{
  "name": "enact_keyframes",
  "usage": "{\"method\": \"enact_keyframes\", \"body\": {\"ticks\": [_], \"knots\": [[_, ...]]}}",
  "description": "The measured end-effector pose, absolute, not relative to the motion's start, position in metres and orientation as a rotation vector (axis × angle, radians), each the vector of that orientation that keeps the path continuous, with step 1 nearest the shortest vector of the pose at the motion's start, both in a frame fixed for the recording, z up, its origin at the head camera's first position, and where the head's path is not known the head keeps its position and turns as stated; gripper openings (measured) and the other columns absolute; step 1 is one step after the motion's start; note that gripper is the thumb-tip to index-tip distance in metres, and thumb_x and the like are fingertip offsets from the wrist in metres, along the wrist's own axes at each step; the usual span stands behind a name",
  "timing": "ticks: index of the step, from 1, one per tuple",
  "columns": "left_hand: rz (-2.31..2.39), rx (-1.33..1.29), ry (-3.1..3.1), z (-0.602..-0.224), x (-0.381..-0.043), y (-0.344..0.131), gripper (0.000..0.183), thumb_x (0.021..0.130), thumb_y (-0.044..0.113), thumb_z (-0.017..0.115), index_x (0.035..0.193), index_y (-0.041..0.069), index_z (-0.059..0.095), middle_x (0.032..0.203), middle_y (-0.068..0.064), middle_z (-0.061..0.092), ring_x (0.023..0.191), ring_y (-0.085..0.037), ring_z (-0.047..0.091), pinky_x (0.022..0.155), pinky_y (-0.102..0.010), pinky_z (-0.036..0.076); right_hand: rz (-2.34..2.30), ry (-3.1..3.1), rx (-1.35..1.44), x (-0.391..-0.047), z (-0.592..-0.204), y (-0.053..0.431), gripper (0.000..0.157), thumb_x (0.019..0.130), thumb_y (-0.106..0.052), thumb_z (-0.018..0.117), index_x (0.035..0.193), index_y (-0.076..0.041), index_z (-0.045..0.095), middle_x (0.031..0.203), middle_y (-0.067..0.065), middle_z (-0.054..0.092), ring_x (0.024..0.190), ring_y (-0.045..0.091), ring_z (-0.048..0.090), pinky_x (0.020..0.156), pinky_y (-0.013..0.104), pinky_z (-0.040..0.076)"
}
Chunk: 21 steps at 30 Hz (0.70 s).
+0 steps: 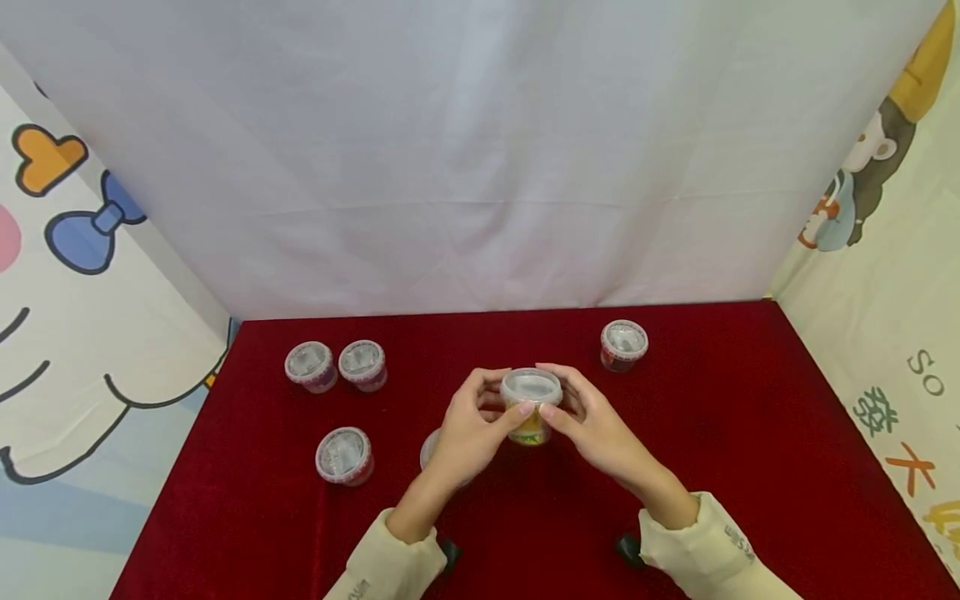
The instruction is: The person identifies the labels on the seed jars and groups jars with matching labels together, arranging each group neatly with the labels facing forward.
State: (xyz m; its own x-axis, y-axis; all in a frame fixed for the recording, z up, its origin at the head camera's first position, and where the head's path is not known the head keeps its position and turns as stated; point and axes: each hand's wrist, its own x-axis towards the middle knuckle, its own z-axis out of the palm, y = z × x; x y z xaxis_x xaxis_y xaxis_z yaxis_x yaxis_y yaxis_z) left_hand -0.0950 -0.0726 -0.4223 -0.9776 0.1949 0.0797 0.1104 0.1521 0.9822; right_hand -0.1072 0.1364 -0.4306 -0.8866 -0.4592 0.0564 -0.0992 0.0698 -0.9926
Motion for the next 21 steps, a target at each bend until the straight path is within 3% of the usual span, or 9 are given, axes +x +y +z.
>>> {"method": "enact_keyframes", "body": {"ticks": [4,10,18,21], "knots": [[1.953,0.324,2.349,-0.4250,-0.0922,-0.0704,0.048,0.099,0.020,0.075,0.138,0.001,0.054,0.124,-0.015,0.066,0.108,-0.025,0.064,0.091,-0.044,0.057,-1.887,2.072,-0.575,-0.1064,-0.4326,0.1371,0.056,0.110,-0.014,0.058,0.158,0.004,0.036,0.154,0.028,0.047,0.140,0.031,0.049,0.102,0.022,0.050],[1.911,0.365,2.309,-0.4233,-0.0926,-0.0736,0.050,0.102,0.020,0.071,0.145,0.003,0.051,0.137,-0.017,0.061,0.118,-0.032,0.066,0.093,-0.044,0.058,-1.873,2.050,-0.618,-0.1079,-0.4329,0.1429,0.053,0.112,-0.019,0.054,0.158,0.004,0.037,0.152,0.024,0.049,0.135,0.009,0.052,0.105,0.021,0.048],[1.990,0.311,2.182,-0.4230,-0.0933,-0.0748,0.051,0.103,0.018,0.070,0.149,0.002,0.054,0.135,-0.020,0.064,0.112,-0.030,0.070,0.087,-0.034,0.058,-1.873,2.056,-0.579,-0.1084,-0.4298,0.1407,0.052,0.113,-0.018,0.053,0.159,0.002,0.038,0.157,0.024,0.046,0.148,0.036,0.039,0.108,0.018,0.043],[2.028,0.267,2.187,-0.4232,-0.0930,-0.0741,0.051,0.101,0.018,0.073,0.147,0.002,0.056,0.133,-0.019,0.064,0.110,-0.028,0.070,0.088,-0.034,0.058,-1.884,2.055,-0.538,-0.1070,-0.4288,0.1386,0.053,0.113,-0.017,0.053,0.159,0.001,0.036,0.159,0.025,0.043,0.151,0.040,0.036,0.108,0.018,0.043]]}}
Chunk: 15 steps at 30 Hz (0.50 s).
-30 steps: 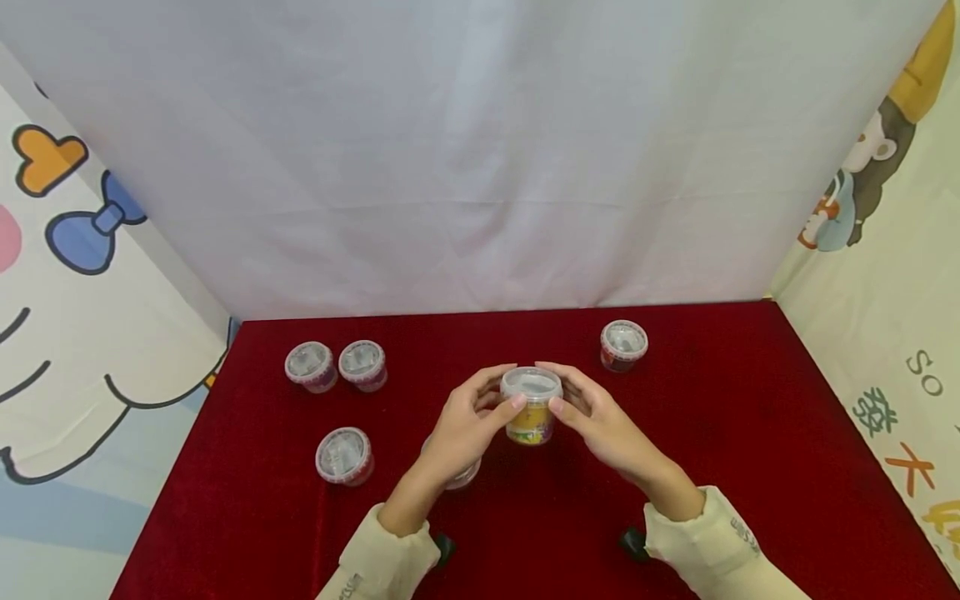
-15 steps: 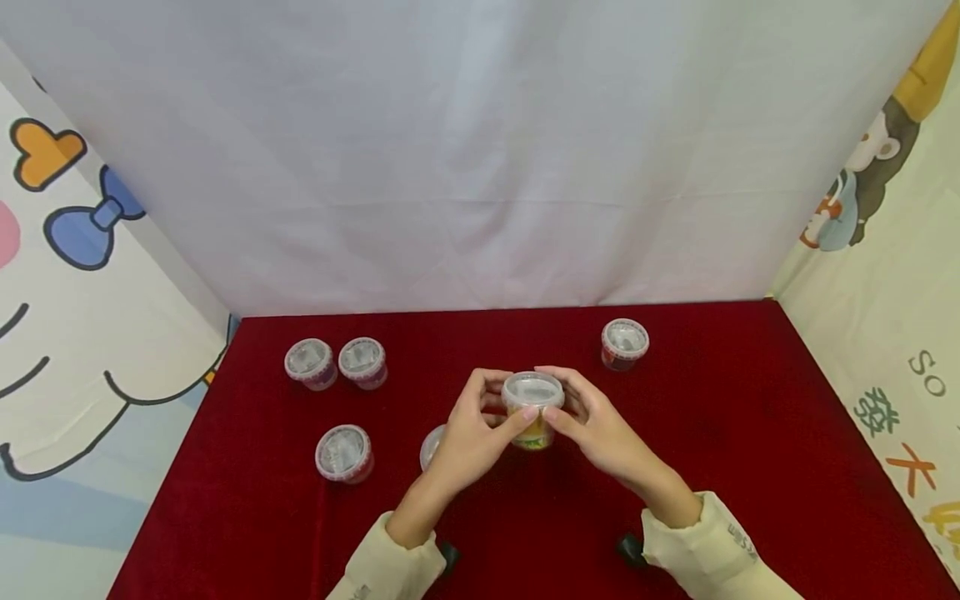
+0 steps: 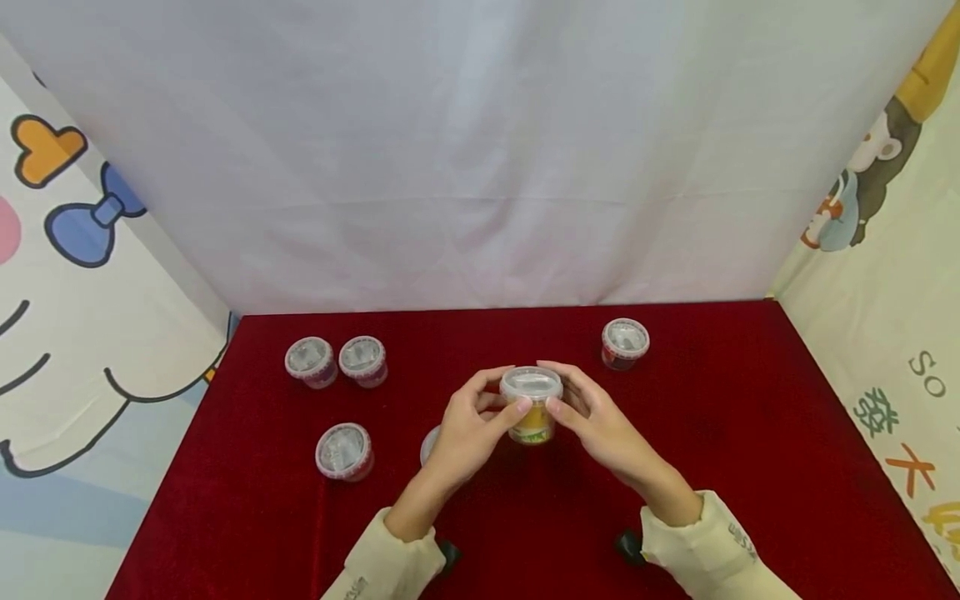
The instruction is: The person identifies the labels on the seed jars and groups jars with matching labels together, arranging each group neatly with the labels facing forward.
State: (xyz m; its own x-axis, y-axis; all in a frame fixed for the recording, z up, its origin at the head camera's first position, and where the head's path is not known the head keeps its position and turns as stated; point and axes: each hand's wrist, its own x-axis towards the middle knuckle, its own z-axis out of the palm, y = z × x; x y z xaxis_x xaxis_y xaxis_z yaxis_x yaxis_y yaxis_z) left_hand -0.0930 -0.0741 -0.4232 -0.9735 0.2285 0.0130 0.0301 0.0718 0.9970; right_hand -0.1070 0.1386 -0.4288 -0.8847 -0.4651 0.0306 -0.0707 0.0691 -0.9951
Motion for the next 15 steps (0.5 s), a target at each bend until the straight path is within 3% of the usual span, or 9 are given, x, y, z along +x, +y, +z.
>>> {"method": "enact_keyframes", "body": {"ticks": [8,15], "knots": [[2.043,0.230,2.196,-0.4249,-0.0910,-0.0720,0.052,0.098,0.022,0.076,0.142,0.003,0.055,0.134,-0.017,0.063,0.109,-0.025,0.067,0.083,-0.031,0.057,-1.890,2.061,-0.501,-0.1050,-0.4288,0.1346,0.053,0.111,-0.016,0.056,0.158,0.001,0.037,0.154,0.025,0.047,0.144,0.037,0.045,0.103,0.023,0.048],[2.052,0.278,2.089,-0.4224,-0.0921,-0.0751,0.044,0.106,0.015,0.064,0.146,0.001,0.051,0.138,-0.021,0.061,0.106,-0.022,0.066,0.087,-0.032,0.052,-1.875,2.037,-0.498,-0.1062,-0.4262,0.1392,0.050,0.113,-0.022,0.053,0.156,-0.001,0.041,0.152,0.021,0.050,0.141,0.029,0.046,0.112,0.037,0.043]]}}
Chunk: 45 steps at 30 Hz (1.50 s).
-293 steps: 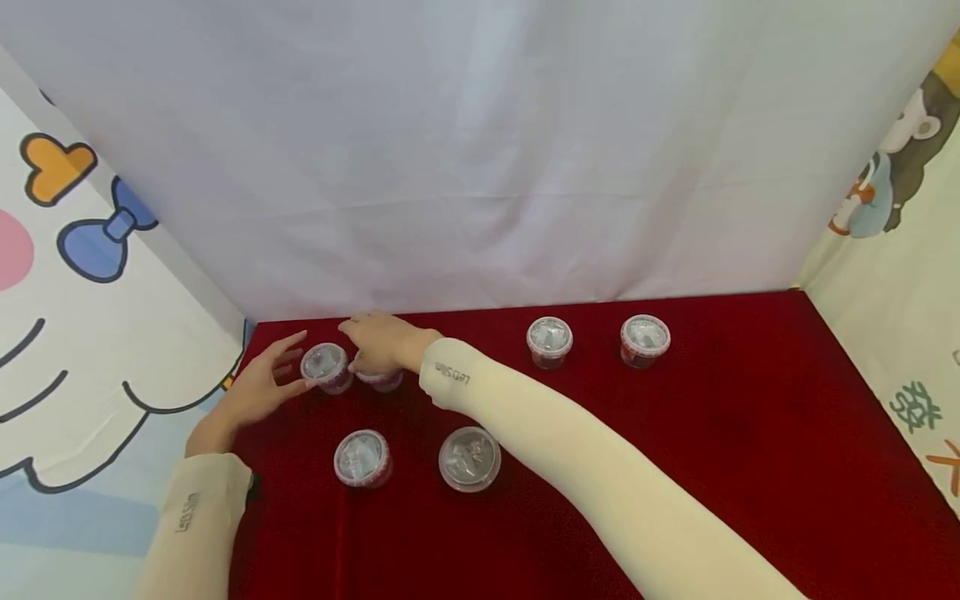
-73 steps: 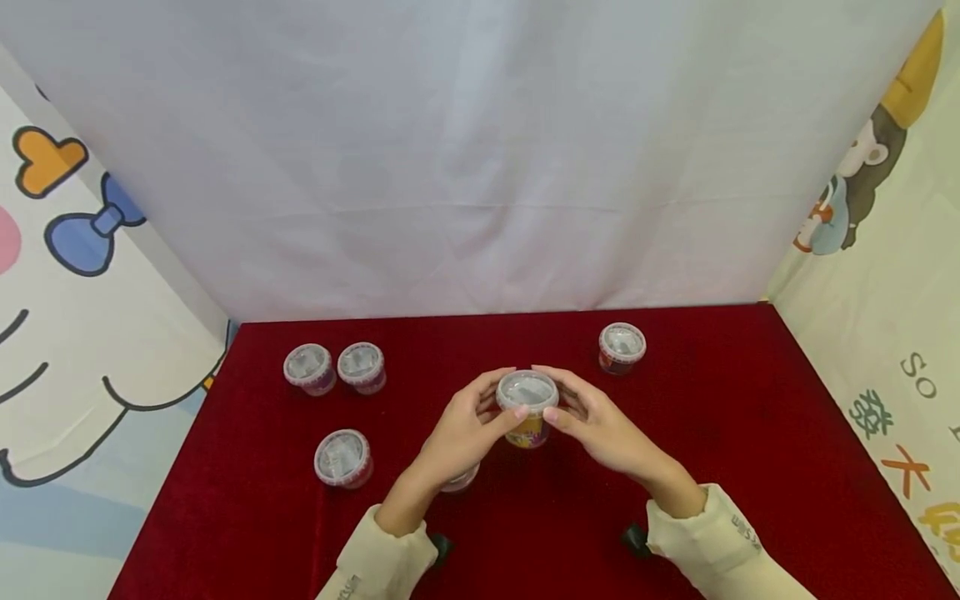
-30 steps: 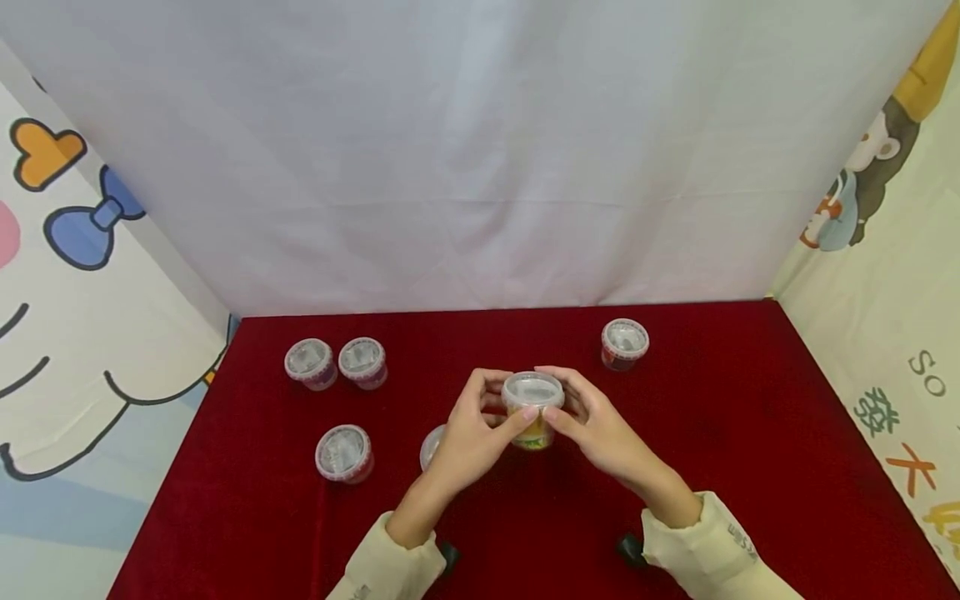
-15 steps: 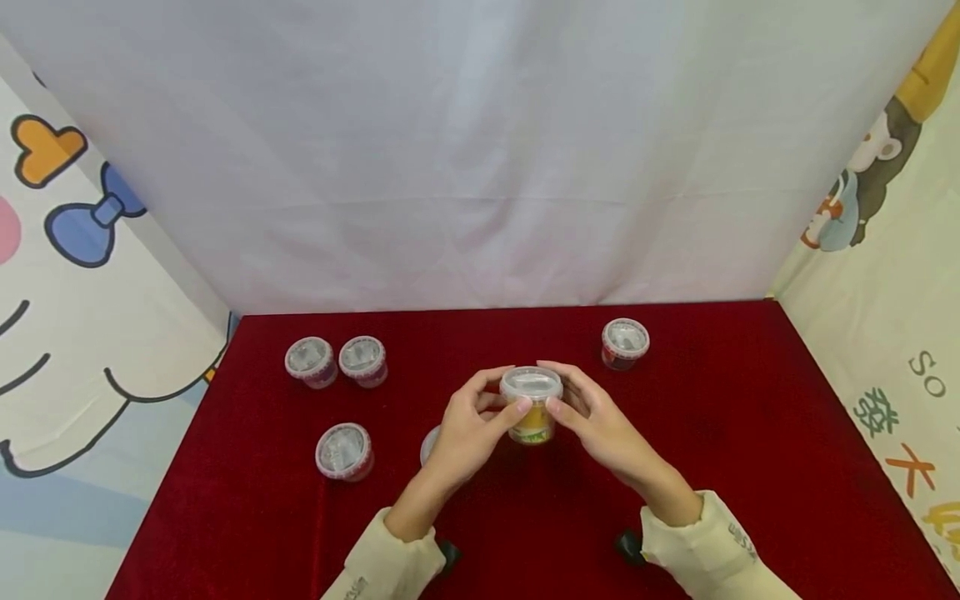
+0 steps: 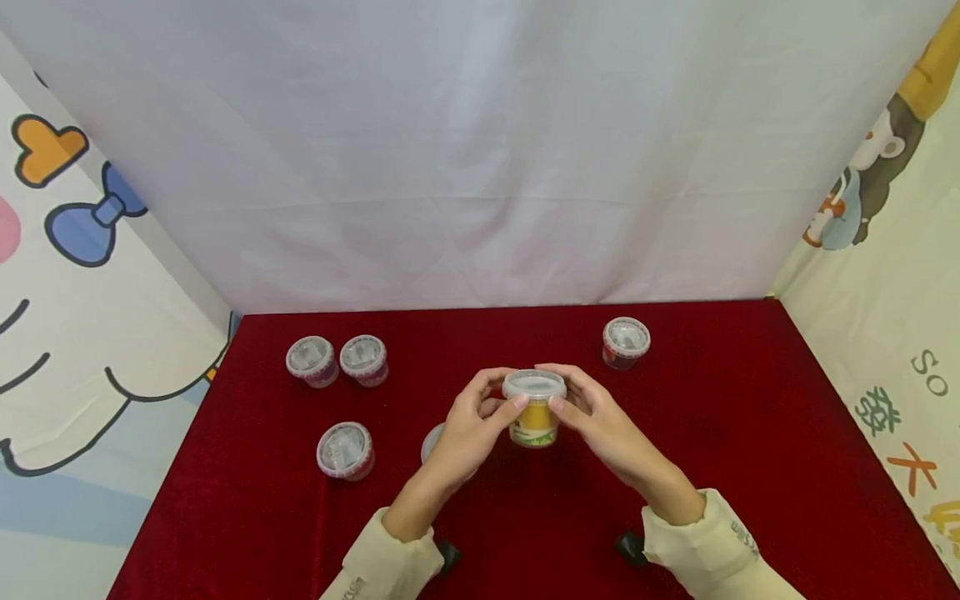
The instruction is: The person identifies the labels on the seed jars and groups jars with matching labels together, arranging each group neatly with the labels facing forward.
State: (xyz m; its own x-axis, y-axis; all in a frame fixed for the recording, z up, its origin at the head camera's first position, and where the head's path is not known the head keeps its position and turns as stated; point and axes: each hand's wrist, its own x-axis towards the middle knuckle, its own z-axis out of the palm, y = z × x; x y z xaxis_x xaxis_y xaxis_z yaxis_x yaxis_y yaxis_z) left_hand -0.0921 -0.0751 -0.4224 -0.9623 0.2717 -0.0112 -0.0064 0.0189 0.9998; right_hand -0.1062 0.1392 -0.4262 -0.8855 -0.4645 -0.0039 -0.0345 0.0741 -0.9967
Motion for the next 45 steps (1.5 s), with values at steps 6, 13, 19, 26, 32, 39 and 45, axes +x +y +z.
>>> {"method": "enact_keyframes", "body": {"ticks": [6,13,19,26,32,39,45], "knots": [[2.089,0.255,2.082,-0.422,-0.092,-0.075,0.045,0.105,0.013,0.066,0.145,-0.001,0.052,0.137,-0.022,0.062,0.105,-0.021,0.068,0.086,-0.029,0.052,-1.896,2.008,-0.457,-0.105,-0.425,0.138,0.052,0.113,-0.021,0.052,0.159,0.000,0.036,0.155,0.023,0.045,0.144,0.032,0.043,0.111,0.032,0.046],[2.078,0.164,2.181,-0.424,-0.091,-0.072,0.042,0.103,0.017,0.071,0.138,0.001,0.056,0.130,-0.018,0.064,0.106,-0.026,0.069,0.081,-0.034,0.053,-1.903,2.078,-0.404,-0.102,-0.428,0.132,0.052,0.112,-0.016,0.055,0.157,0.001,0.036,0.152,0.024,0.048,0.136,0.032,0.051,0.103,0.025,0.048],[2.030,0.167,2.205,-0.423,-0.090,-0.071,0.045,0.104,0.025,0.070,0.138,0.002,0.052,0.133,-0.018,0.061,0.109,-0.026,0.067,0.083,-0.038,0.056,-1.907,2.108,-0.387,-0.102,-0.428,0.130,0.049,0.111,-0.014,0.054,0.156,0.002,0.038,0.151,0.024,0.051,0.136,0.031,0.051,0.102,0.024,0.049],[2.031,0.184,2.177,-0.424,-0.090,-0.073,0.041,0.107,0.020,0.065,0.140,0.001,0.048,0.137,-0.019,0.061,0.109,-0.025,0.065,0.086,-0.038,0.054,-1.927,2.077,-0.380,-0.102,-0.426,0.131,0.046,0.113,-0.012,0.050,0.154,0.003,0.040,0.148,0.025,0.052,0.132,0.027,0.055,0.104,0.024,0.050],[1.999,0.169,2.216,-0.423,-0.088,-0.070,0.044,0.104,0.026,0.070,0.135,0.003,0.049,0.128,-0.017,0.063,0.105,-0.024,0.067,0.080,-0.033,0.053,-1.906,2.106,-0.364,-0.099,-0.426,0.128,0.046,0.113,-0.016,0.052,0.154,0.002,0.041,0.154,0.025,0.049,0.146,0.037,0.044,0.116,0.043,0.043],[2.023,0.222,2.152,-0.423,-0.089,-0.074,0.036,0.108,0.018,0.061,0.137,0.000,0.047,0.136,-0.022,0.061,0.113,-0.029,0.067,0.093,-0.039,0.057,-1.939,2.018,-0.367,-0.100,-0.428,0.133,0.047,0.115,-0.021,0.047,0.155,0.003,0.038,0.154,0.025,0.048,0.138,0.026,0.050,0.113,0.045,0.045],[2.055,0.220,2.140,-0.423,-0.090,-0.075,0.039,0.105,0.017,0.066,0.136,0.000,0.048,0.135,-0.022,0.065,0.115,-0.029,0.066,0.094,-0.038,0.055,-1.948,1.998,-0.359,-0.099,-0.427,0.132,0.048,0.115,-0.021,0.045,0.157,0.002,0.037,0.156,0.025,0.045,0.138,0.028,0.049,0.109,0.038,0.049]]}}
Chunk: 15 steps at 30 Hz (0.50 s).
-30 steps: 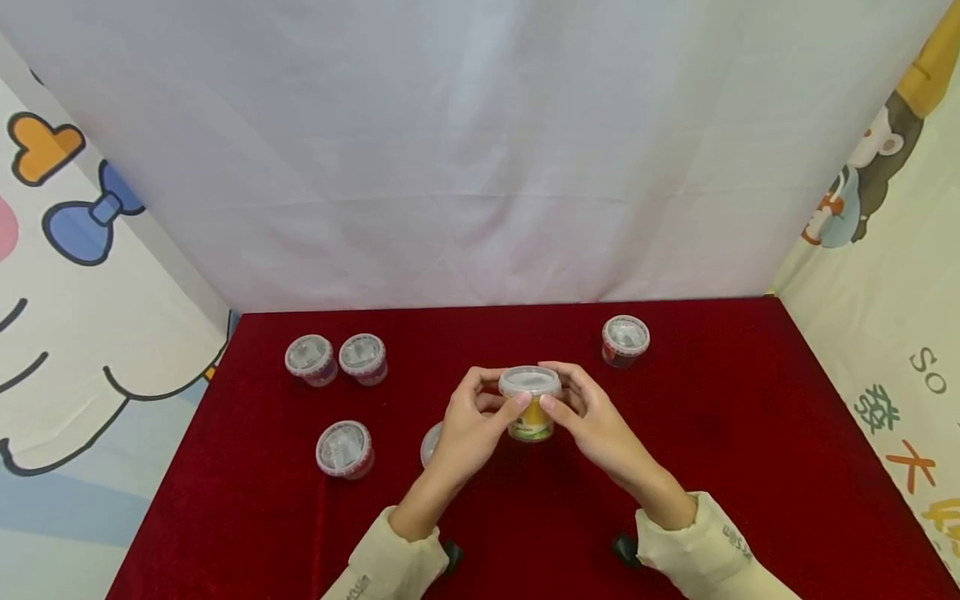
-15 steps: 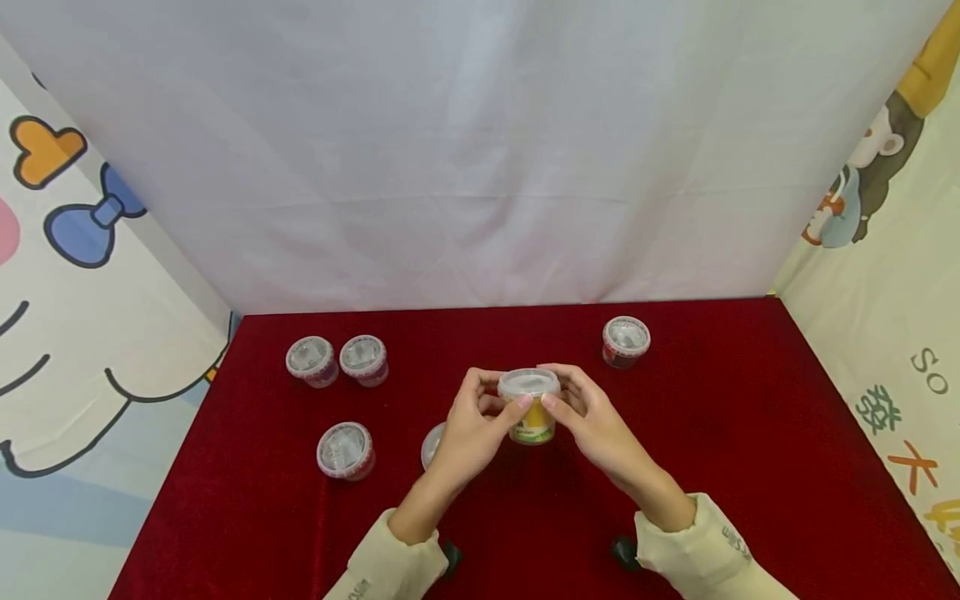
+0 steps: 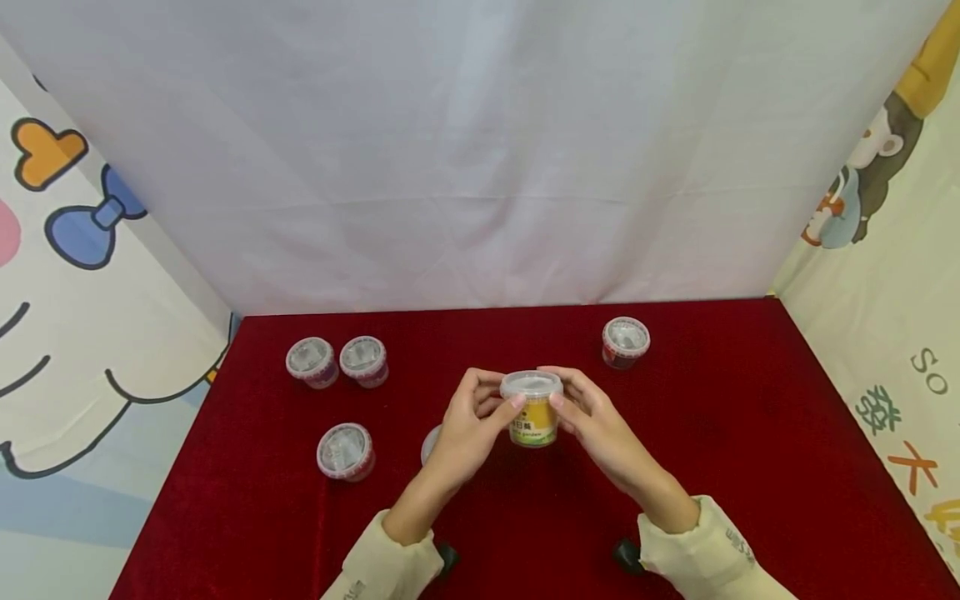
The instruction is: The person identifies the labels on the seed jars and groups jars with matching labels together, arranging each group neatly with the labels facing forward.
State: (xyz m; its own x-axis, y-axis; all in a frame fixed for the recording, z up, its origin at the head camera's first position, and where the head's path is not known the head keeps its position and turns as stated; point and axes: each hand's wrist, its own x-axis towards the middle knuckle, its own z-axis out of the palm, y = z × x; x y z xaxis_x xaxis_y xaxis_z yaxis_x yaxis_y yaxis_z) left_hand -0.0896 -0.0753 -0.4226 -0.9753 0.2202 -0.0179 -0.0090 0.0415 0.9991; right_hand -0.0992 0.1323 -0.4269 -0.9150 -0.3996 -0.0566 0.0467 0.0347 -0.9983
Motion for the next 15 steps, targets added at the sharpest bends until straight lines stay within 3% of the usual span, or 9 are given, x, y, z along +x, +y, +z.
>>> {"method": "enact_keyframes", "body": {"ticks": [6,11,15], "knots": [[2.068,0.190,2.201,-0.4233,-0.0893,-0.0718,0.039,0.102,0.017,0.072,0.131,0.001,0.050,0.127,-0.020,0.066,0.107,-0.026,0.067,0.081,-0.030,0.053,-1.940,2.089,-0.373,-0.0961,-0.4258,0.1284,0.045,0.113,-0.013,0.049,0.154,0.005,0.039,0.153,0.028,0.049,0.140,0.034,0.048,0.105,0.027,0.049],[2.039,0.196,2.222,-0.4234,-0.0892,-0.0714,0.043,0.100,0.022,0.073,0.130,0.001,0.051,0.126,-0.019,0.066,0.109,-0.028,0.066,0.082,-0.031,0.054,-1.960,2.061,-0.378,-0.0954,-0.4262,0.1295,0.045,0.113,-0.013,0.048,0.153,0.006,0.040,0.151,0.029,0.050,0.133,0.022,0.054,0.101,0.024,0.051],[1.995,0.228,2.205,-0.4223,-0.0901,-0.0735,0.046,0.102,0.022,0.070,0.139,0.002,0.051,0.127,-0.019,0.066,0.108,-0.027,0.065,0.083,-0.037,0.053,-1.972,2.005,-0.415,-0.0960,-0.4260,0.1322,0.047,0.114,-0.017,0.045,0.154,0.007,0.038,0.152,0.030,0.048,0.128,0.011,0.056,0.101,0.026,0.051]]}}
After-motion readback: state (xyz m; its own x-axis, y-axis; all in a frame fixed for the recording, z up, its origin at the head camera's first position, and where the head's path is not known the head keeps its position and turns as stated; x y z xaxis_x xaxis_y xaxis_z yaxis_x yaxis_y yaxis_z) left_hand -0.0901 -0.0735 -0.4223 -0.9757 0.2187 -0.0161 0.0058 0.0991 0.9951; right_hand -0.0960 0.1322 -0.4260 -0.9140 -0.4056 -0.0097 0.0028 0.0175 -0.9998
